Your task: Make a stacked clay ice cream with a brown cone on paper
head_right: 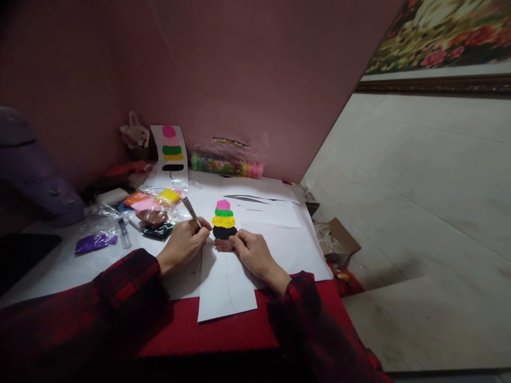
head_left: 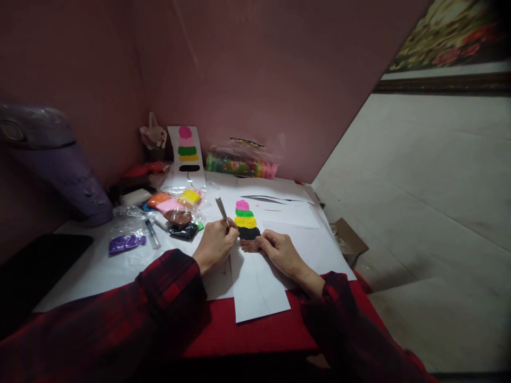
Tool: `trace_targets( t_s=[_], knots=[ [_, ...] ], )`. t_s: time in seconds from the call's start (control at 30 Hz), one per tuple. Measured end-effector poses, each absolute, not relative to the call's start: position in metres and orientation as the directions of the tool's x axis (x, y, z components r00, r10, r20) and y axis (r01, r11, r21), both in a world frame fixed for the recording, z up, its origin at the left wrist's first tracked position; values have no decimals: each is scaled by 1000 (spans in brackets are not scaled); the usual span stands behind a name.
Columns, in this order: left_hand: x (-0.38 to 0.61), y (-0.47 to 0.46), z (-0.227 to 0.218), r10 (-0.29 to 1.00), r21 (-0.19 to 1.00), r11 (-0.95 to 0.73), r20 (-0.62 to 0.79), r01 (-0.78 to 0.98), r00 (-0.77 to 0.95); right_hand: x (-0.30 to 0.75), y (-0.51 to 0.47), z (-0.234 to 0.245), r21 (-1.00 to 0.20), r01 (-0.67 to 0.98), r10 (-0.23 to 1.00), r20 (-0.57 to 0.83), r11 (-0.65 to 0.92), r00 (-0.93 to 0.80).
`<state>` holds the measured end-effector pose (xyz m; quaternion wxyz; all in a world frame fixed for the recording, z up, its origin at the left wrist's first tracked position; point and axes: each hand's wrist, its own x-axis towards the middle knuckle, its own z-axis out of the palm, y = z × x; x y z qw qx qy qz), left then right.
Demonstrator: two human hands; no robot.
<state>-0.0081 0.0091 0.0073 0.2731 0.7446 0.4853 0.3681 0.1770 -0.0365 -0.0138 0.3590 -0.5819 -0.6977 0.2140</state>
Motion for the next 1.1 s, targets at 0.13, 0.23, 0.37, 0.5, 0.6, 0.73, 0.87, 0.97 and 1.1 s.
trace_targets(
  t_s=[0.13, 0.23, 0.37, 0.5, 0.6, 0.73, 0.87, 0.97, 1.1],
  knots=[
    [-9, 11, 8, 937, 783, -349, 281, 515, 207, 177, -37, -15, -717, 660, 968, 244, 225, -64],
    [-9, 11, 5, 942, 808, -334, 265, 485, 207, 177, -37, -15, -710, 667, 967, 247, 226, -64],
    [-7, 10, 3, 938, 819, -339, 254, 463, 238, 177, -37, -14, -717, 658, 966, 250, 229, -64],
    [-5, 10, 0, 929, 814, -358, 263, 457, 260, 177, -36, -14, -720, 655, 967, 247, 229, -66],
    [-5, 12, -1, 927, 808, -364, 268, 464, 261, 177, -37, -14, -724, 650, 966, 250, 230, -63],
    [-7, 13, 0, 929, 793, -363, 269, 489, 253, 176, -37, -13, -720, 653, 965, 254, 232, -63],
    [-9, 13, 3, 936, 789, -349, 266, 505, 231, 176, -37, -14, -719, 656, 966, 249, 229, -65],
    [-9, 13, 5, 937, 794, -347, 271, 498, 222, 177, -37, -14, -711, 665, 966, 250, 231, -68],
    [-8, 12, 6, 931, 808, -359, 276, 468, 239, 177, -37, -13, -714, 661, 966, 250, 229, -65]
  ],
)
